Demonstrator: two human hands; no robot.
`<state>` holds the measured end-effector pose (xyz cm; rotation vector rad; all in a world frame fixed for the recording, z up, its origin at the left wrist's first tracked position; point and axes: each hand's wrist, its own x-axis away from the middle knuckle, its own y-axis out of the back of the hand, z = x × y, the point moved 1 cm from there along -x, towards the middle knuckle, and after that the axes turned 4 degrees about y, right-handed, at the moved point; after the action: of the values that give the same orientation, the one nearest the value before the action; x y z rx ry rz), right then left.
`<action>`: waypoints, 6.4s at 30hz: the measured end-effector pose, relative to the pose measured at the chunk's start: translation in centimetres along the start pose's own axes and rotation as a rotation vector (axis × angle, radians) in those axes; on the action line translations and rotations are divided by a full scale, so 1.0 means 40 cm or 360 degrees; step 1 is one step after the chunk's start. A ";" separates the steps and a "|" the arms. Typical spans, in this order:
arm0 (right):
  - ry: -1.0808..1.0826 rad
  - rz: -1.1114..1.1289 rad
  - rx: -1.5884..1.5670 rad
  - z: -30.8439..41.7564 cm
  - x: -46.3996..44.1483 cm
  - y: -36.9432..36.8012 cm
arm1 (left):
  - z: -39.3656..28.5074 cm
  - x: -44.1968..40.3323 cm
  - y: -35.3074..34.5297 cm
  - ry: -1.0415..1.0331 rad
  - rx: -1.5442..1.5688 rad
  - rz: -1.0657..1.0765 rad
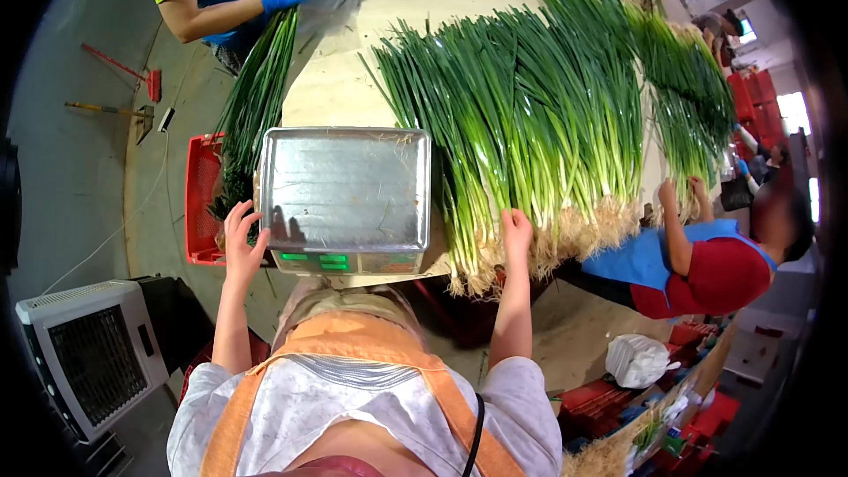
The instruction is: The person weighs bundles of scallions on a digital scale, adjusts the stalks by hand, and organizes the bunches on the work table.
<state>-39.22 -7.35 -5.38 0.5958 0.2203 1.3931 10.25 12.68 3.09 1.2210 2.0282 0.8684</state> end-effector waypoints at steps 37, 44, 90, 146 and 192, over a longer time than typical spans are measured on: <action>0.0224 0.0471 -0.0773 0.095 0.460 -0.002 | -0.491 -0.116 -0.270 0.0597 0.2094 0.0374; 0.0231 0.0504 -0.0763 0.071 0.451 -0.018 | -0.460 -0.108 -0.253 0.0690 0.2049 0.0474; 0.0266 0.0632 -0.0658 0.092 0.433 -0.059 | -0.379 -0.114 -0.225 0.0859 0.2106 0.0296; 0.0865 0.0634 -0.0002 0.125 0.430 -0.001 | 0.129 0.095 0.102 0.0705 -0.0780 -0.0081; -0.0089 0.0913 -0.0460 0.073 0.398 -0.085 | 0.013 -0.005 0.204 0.0967 0.2071 -0.1174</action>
<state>-31.93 7.03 -1.58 0.4710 -0.2155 1.9144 14.85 15.53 9.20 0.5415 3.3468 -0.6807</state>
